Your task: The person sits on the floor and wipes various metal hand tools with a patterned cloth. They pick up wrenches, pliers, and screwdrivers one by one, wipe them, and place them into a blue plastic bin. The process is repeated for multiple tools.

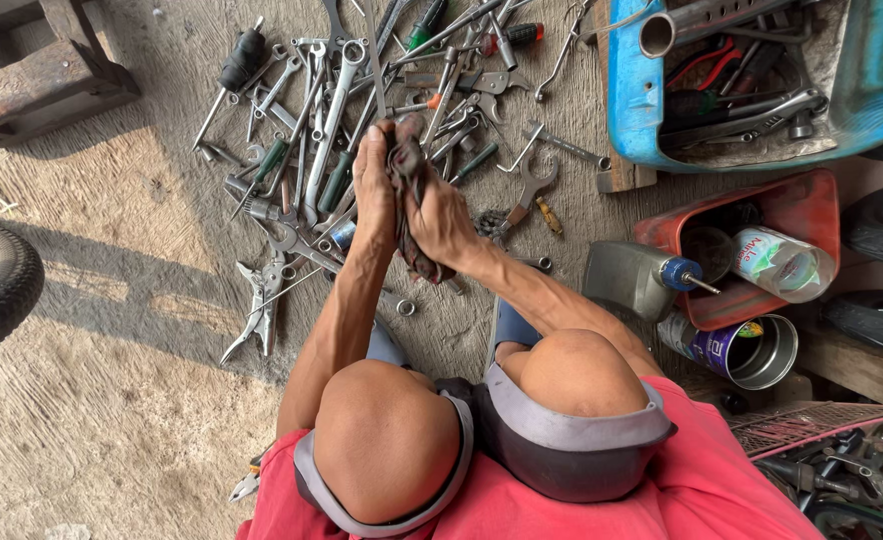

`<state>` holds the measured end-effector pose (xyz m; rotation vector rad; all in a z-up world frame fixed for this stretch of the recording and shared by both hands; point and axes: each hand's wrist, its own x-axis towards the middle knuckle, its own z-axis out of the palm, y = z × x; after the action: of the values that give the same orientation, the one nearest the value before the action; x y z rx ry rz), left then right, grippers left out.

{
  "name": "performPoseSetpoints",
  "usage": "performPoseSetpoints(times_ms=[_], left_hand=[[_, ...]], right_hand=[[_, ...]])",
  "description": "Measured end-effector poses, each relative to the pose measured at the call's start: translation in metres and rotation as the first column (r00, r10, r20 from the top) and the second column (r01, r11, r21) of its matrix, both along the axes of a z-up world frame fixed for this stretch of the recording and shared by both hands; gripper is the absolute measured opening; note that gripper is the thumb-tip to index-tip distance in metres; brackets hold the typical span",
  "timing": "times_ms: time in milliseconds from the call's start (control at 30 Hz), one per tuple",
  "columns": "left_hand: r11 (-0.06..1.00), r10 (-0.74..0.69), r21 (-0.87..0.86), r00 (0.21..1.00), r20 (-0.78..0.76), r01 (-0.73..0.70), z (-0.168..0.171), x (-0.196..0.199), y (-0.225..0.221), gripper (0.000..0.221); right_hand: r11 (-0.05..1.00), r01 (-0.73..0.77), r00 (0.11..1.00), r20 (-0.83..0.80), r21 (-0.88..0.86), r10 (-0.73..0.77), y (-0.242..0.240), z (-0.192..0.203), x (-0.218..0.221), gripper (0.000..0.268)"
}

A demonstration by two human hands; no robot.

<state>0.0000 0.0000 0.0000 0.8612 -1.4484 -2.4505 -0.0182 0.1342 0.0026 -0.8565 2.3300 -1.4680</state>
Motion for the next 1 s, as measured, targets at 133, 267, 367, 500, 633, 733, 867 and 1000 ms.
performPoseSetpoints(times_ms=[133,267,367,500,633,733,867,1000], left_hand=[[1.000,0.011,-0.022,1.000,0.015,-0.011,0.050,-0.007,-0.019,0.049],[0.788,-0.162,-0.591,0.984,0.075,0.175,0.072,-0.014,-0.050,0.029],[0.600,-0.457,-0.694,0.883,0.110,0.398,0.073,0.006,-0.024,0.033],[0.528,-0.501,-0.688,0.837,0.221,0.498,0.091,0.036,0.000,0.045],[0.619,-0.441,-0.624,0.868,0.227,0.477,0.124,0.068,-0.016,0.029],[0.627,-0.429,-0.534,0.823,0.371,0.568,0.149,0.086,-0.030,0.029],[0.643,-0.481,-0.516,0.823,0.303,0.566,0.191,0.101,-0.061,0.034],[0.281,-0.549,-0.656,0.678,0.489,0.701,0.236,0.031,-0.066,0.036]], right_hand=[[0.969,-0.147,0.952,-0.236,0.200,0.193,0.028,0.030,0.019,0.030],[0.992,0.121,0.912,0.398,-0.025,-0.102,0.049,0.046,-0.008,0.039],[0.951,0.252,0.763,0.641,-0.180,-0.081,0.037,0.040,-0.043,0.041],[0.938,0.104,0.842,0.531,-0.331,0.094,0.008,0.032,-0.083,0.043],[0.964,0.108,0.877,0.480,-0.243,0.023,-0.016,0.022,-0.103,0.042],[0.920,0.315,0.864,0.471,-0.232,-0.177,-0.029,0.026,-0.143,0.044],[0.708,0.699,0.483,0.798,-0.103,-0.361,0.050,0.047,-0.160,0.050],[0.831,0.485,0.684,0.474,0.273,-0.555,0.095,0.044,-0.098,0.063]])
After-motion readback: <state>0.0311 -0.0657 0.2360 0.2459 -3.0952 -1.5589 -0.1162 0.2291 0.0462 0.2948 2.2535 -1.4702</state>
